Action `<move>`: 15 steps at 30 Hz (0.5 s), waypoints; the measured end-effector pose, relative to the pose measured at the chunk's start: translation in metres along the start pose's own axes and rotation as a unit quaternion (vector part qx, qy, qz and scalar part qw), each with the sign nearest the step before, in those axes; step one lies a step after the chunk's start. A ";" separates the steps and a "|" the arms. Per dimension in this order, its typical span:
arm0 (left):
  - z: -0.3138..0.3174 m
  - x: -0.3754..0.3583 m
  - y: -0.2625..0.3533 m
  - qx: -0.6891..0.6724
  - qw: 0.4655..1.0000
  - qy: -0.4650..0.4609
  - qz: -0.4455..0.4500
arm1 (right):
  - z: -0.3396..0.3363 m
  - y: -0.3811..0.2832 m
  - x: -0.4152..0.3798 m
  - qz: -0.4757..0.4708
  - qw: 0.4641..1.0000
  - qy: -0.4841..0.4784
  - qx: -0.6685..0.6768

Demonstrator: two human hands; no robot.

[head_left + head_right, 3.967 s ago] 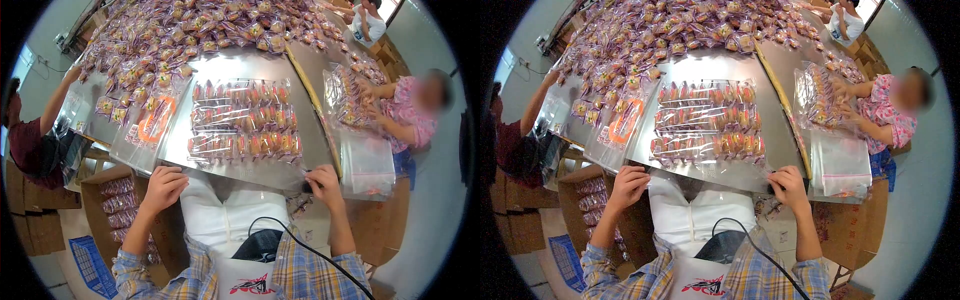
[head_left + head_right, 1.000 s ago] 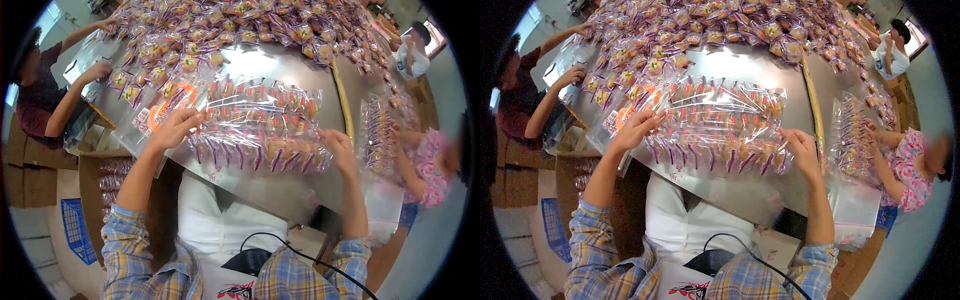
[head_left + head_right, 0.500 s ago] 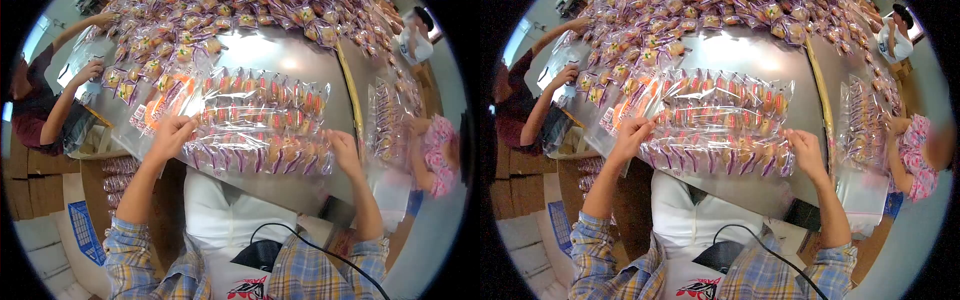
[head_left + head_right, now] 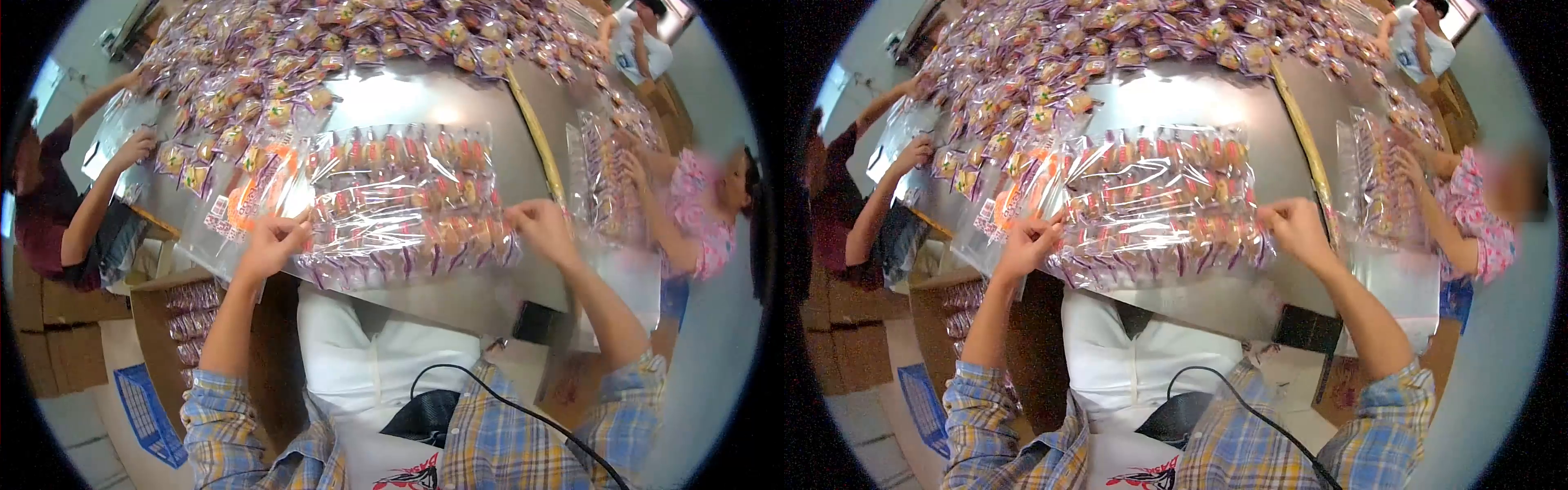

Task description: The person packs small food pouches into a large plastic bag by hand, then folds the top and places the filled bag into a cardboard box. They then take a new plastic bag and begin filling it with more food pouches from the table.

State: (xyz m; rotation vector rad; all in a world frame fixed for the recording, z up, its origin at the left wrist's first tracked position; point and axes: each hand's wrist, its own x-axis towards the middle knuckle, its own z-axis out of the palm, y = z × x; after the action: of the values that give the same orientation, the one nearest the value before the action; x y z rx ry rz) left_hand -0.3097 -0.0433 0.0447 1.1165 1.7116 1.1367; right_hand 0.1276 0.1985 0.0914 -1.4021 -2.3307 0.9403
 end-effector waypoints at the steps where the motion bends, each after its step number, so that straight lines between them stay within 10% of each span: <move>1: 0.006 -0.001 0.001 -0.021 1.000 0.013 0.002 | -0.006 -0.016 0.001 0.016 0.999 -0.008 -0.032; 15: 0.022 -0.010 -0.009 -0.171 0.980 0.074 -0.067 | 0.001 0.019 0.031 0.244 0.924 -0.185 0.229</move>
State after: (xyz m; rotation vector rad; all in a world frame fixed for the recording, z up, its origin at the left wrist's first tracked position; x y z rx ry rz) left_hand -0.2892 -0.0488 0.0308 0.7110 1.5953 1.3919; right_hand 0.1247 0.2315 0.0752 -1.7305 -1.7987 1.8925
